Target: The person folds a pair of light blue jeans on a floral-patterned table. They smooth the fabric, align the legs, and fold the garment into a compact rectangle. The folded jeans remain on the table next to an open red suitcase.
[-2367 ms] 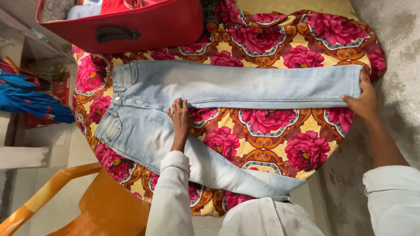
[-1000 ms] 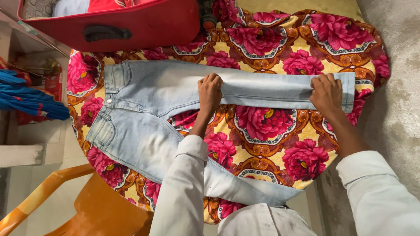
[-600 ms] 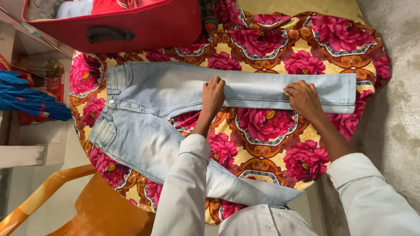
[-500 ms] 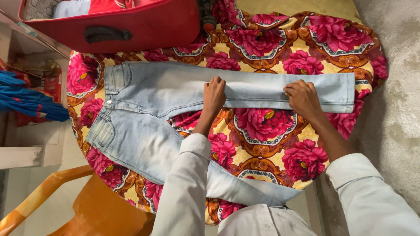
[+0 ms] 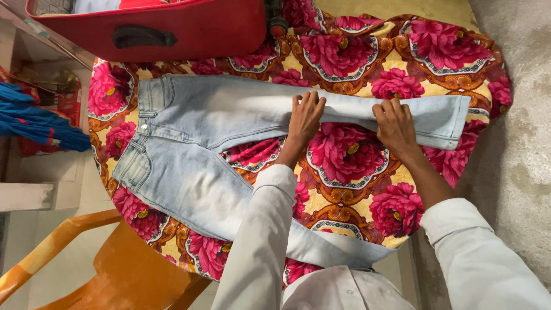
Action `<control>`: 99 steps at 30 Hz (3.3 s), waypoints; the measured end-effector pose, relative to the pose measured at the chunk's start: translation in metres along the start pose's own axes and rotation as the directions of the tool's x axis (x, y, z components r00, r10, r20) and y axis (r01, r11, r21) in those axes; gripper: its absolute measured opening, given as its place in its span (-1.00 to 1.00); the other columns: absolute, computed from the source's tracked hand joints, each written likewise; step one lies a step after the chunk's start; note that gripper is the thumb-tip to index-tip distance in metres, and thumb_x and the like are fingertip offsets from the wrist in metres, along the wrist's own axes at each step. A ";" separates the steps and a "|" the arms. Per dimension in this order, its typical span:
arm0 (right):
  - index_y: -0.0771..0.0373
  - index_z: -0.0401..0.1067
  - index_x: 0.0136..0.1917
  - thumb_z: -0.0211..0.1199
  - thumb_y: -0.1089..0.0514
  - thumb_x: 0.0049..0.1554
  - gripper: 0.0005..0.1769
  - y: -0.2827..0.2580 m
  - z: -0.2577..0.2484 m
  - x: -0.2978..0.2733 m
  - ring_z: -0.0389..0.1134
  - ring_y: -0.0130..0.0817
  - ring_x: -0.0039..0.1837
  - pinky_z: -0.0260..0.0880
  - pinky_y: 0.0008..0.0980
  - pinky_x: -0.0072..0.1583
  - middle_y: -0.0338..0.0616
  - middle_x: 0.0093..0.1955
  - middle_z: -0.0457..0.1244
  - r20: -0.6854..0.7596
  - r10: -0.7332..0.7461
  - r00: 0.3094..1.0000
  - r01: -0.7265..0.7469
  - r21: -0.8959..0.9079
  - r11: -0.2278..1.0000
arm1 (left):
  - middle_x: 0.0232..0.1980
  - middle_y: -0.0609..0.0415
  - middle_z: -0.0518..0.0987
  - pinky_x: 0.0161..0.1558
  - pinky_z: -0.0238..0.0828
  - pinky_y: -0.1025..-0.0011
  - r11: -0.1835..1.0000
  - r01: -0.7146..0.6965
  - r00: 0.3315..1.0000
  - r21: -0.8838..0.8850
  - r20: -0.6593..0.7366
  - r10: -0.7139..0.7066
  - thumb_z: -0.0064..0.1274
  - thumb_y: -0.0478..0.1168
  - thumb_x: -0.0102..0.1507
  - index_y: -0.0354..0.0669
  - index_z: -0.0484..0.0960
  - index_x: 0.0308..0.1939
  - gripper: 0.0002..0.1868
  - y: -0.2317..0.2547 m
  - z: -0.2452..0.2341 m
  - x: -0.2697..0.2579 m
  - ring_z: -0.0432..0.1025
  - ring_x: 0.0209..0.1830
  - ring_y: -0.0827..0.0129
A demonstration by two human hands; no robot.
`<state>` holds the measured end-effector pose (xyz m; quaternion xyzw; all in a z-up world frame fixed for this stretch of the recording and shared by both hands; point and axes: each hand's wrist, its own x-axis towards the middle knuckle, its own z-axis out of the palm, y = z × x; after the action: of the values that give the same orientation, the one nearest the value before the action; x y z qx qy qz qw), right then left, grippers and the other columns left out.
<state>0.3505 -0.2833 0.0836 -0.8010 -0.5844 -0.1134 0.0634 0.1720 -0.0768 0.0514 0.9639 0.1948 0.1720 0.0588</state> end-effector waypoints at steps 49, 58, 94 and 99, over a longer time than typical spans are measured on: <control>0.23 0.27 0.18 0.31 0.14 0.10 -0.59 -0.203 -0.115 -0.288 0.47 -0.12 0.03 0.42 -0.16 0.07 0.00 -0.03 0.37 0.411 0.354 0.840 -0.542 0.659 0.521 | 0.27 -0.04 0.48 0.27 0.23 0.09 0.843 0.312 0.915 -0.439 -0.100 -0.391 0.16 -0.36 0.23 -0.17 0.61 0.10 -0.66 0.086 -0.161 -0.291 0.31 0.32 0.03; 0.28 0.37 0.30 0.40 0.18 0.14 -0.51 -0.166 -0.094 -0.279 0.30 -0.53 -0.11 0.30 -0.47 -0.07 -0.17 -0.09 0.31 0.516 0.275 0.811 -0.544 0.839 0.029 | 0.31 -0.11 0.44 0.29 0.20 0.01 0.824 0.314 0.907 -0.472 -0.108 -0.408 0.22 -0.22 0.24 -0.22 0.51 0.23 -0.52 0.144 -0.170 -0.322 0.31 0.34 -0.02; 0.11 0.44 0.32 0.33 -0.04 0.06 -0.44 -0.382 -0.067 -0.170 0.25 -0.15 0.43 0.19 0.04 0.41 -0.16 0.36 0.30 0.134 0.236 0.962 -0.268 0.343 0.900 | 0.29 -0.17 0.46 0.22 0.15 -0.06 0.875 0.461 0.868 -0.149 -0.127 -0.479 0.30 -0.26 0.02 -0.16 0.57 0.22 -0.35 -0.209 -0.162 -0.398 0.25 0.31 -0.10; 0.20 0.37 0.43 0.39 -0.05 0.01 -0.25 -0.480 -0.010 -0.093 0.16 -0.06 0.42 0.15 0.06 0.30 -0.03 0.43 0.19 0.156 0.163 0.974 -0.219 0.471 0.854 | 0.10 0.08 0.53 0.25 0.16 0.03 0.913 0.373 0.926 -0.167 -0.001 -0.378 0.27 -0.21 0.09 -0.02 0.67 -0.07 -0.68 -0.334 -0.119 -0.381 0.35 0.22 0.12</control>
<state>-0.1333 -0.2229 0.0548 -0.8185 -0.5141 0.0882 0.2408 -0.3183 0.0843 -0.0151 0.8974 0.3625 0.1888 0.1663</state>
